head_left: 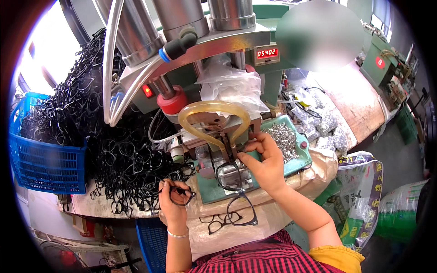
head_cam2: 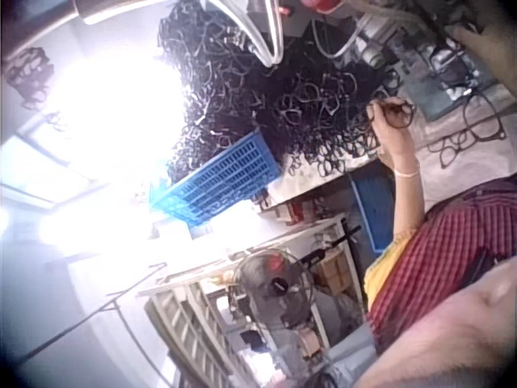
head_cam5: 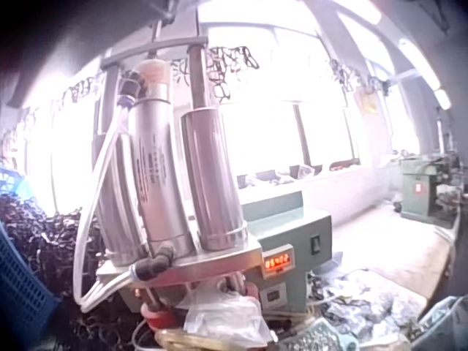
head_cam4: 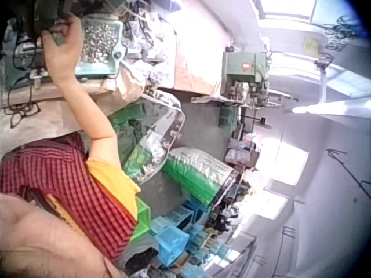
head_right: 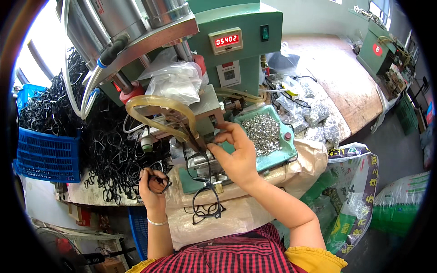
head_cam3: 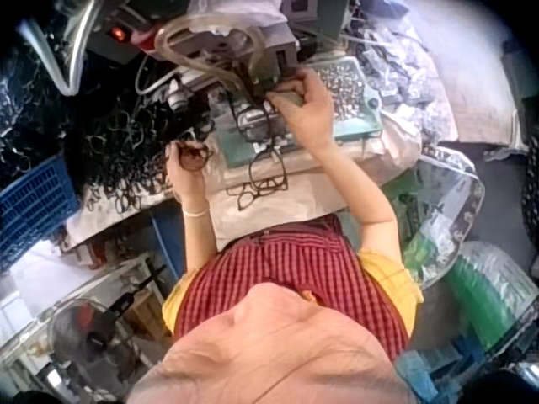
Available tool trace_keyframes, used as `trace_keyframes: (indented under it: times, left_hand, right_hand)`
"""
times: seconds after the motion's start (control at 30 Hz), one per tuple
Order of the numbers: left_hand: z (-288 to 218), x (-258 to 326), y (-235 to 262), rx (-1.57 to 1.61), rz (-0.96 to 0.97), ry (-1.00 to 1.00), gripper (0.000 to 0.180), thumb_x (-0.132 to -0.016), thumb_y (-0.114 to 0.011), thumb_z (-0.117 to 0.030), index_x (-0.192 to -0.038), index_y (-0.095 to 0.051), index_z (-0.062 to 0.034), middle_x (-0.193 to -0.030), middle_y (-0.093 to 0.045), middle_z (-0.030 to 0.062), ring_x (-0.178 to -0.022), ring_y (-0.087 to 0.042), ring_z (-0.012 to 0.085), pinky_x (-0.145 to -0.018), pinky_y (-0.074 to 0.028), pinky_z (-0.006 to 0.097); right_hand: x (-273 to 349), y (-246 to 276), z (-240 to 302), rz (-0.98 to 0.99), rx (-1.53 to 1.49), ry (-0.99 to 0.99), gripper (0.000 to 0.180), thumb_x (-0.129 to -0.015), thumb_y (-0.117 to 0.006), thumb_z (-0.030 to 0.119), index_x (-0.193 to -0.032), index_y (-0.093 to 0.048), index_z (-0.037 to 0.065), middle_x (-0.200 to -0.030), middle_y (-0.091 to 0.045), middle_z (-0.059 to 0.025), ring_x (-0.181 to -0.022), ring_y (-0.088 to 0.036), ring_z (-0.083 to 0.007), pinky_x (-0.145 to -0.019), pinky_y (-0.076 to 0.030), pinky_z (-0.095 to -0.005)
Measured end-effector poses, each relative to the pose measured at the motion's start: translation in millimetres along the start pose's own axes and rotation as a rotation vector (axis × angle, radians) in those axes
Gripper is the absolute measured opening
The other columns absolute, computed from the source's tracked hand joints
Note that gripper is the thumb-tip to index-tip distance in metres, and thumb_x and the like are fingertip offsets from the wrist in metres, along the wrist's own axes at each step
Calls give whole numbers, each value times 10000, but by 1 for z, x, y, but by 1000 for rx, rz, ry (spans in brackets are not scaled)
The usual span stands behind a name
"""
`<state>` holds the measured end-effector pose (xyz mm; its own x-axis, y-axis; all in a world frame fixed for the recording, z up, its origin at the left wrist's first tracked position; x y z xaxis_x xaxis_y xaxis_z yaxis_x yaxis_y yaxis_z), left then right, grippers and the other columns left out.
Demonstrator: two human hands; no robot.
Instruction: The person assembles eyeglasses by inserting small metal screws into the hinges of black frames using a pneumatic screwdriver. The person repeatedly picks frames from a pile, positions them in a jig, fastens the screws, and places the finished frames onto a white sack.
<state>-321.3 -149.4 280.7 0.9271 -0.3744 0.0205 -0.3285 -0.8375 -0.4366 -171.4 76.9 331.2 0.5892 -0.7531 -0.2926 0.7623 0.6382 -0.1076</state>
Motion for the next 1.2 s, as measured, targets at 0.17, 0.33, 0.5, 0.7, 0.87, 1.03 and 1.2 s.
trace_keyframes:
  times: [0.17, 0.33, 0.5, 0.7, 0.87, 1.03, 1.2]
  left_hand:
    - [-79, 21, -85, -59, 271, -482, 250, -1058, -346, -288, -995, -426, -60, -764, -613, 163, -587, -560, 197, -533, -469, 286]
    - [-119, 19, -138, -302, 211, -587, 204, -1061, -351, -226, -1003, -385, -34, -849, -676, 240, -689, -659, 264, -665, -547, 342]
    - [-68, 58, -119, -50, 722, 182, 210, -1050, -403, -224, -1061, -427, -16, -866, -677, 285, -669, -657, 271, -648, -545, 346]
    - [0, 73, -134, 197, 625, 864, 206, -1032, -420, -261, -984, -484, -72, -797, -681, 260, -565, -622, 251, -492, -493, 306]
    - [5, 71, -133, 277, 607, 866, 195, -1038, -424, -264, -982, -482, -87, -789, -686, 243, -561, -642, 267, -465, -504, 325]
    - [10, 70, -125, 272, 685, 883, 283, -1055, -429, -326, -1052, -507, -54, -861, -686, 253, -661, -677, 281, -557, -556, 354]
    - [-5, 93, -35, -109, 733, 490, 192, -1037, -537, -180, -1088, -535, 5, -1027, -688, 183, -894, -683, 235, -770, -566, 335]
  right_hand:
    - [-2, -4, 0, 59, -74, -74, 510, -804, -740, 52, -1263, -531, -27, -925, -699, -41, -916, -614, -83, -920, -448, -262]
    - [9, -18, 25, 48, -149, -120, 584, -811, -724, 43, -1331, -469, -30, -1047, -714, -82, -990, -639, -130, -970, -443, -310]
    - [14, 10, 46, 267, 161, -28, 451, -826, -674, 42, -1270, -595, 22, -1213, -669, -141, -1174, -625, -247, -1014, -449, -350]
    - [-10, 103, -48, -147, 1198, 269, 184, -754, -764, 160, -932, -742, 123, -1242, -621, -187, -1260, -524, -376, -1018, -442, -464]
    - [-21, 92, -55, -173, 1072, 343, 114, -752, -755, 160, -861, -736, 134, -1155, -651, -148, -1180, -568, -350, -907, -496, -451]
    - [-65, 44, -65, -100, 1294, 356, 118, -731, -724, 159, -822, -693, 90, -991, -621, -110, -1012, -594, -307, -725, -518, -441]
    - [-28, 73, -59, -107, 1095, 495, 77, -743, -651, 42, -819, -665, 32, -996, -663, -143, -966, -617, -340, -754, -517, -453]
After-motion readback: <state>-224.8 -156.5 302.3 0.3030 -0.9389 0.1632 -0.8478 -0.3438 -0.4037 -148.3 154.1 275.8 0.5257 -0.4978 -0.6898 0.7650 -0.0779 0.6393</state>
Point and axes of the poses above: each hand's wrist, its own x-axis away from the middle knuckle, its own y-axis out of the back of the hand, z = x × y, the point moved 4 cm from there along -x, towards the middle knuckle
